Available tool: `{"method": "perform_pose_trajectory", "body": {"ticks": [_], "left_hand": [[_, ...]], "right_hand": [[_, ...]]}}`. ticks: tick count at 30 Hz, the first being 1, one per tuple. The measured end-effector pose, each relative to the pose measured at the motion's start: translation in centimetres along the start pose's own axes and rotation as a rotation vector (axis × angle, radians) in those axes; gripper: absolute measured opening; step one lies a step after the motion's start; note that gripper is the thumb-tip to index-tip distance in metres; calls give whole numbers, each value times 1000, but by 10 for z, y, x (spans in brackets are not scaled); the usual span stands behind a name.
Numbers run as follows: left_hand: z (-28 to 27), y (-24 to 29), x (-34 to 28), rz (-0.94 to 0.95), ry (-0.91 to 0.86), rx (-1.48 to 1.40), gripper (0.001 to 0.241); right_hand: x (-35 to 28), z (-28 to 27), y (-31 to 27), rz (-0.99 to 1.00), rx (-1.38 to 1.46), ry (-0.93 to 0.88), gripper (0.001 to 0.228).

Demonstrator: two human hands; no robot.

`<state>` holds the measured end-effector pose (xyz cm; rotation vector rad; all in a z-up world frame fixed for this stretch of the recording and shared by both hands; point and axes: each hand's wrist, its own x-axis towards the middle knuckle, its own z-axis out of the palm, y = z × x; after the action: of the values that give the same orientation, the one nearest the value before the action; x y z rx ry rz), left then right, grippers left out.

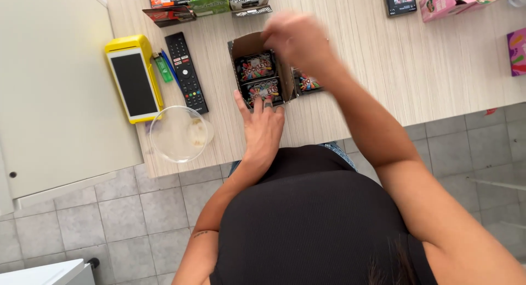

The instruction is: Sorting and organizing small merchandise packets into display boxes on a retail counter

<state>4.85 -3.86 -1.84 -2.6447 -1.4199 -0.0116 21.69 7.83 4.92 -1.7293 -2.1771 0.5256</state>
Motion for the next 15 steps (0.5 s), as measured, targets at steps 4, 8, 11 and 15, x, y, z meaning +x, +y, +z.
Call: {"method": "perform_pose_trajectory", "body": {"ticks": [4,8,11,15], "left_hand": [[-28,-9,-3,52,96,-21,19],[-41,-22,-4,102,218,-217,17],[-35,-25,-9,190,263,-348,14],[-31,-22,-19,281,312,-330,23]], "right_hand": [[-31,-6,79,192,-185,-40,21],[-61,43,120,163,-227,-193,62],[-73,54,115,99,-412,-134,65],[-73,28,97,169,-232,-147,38]]}}
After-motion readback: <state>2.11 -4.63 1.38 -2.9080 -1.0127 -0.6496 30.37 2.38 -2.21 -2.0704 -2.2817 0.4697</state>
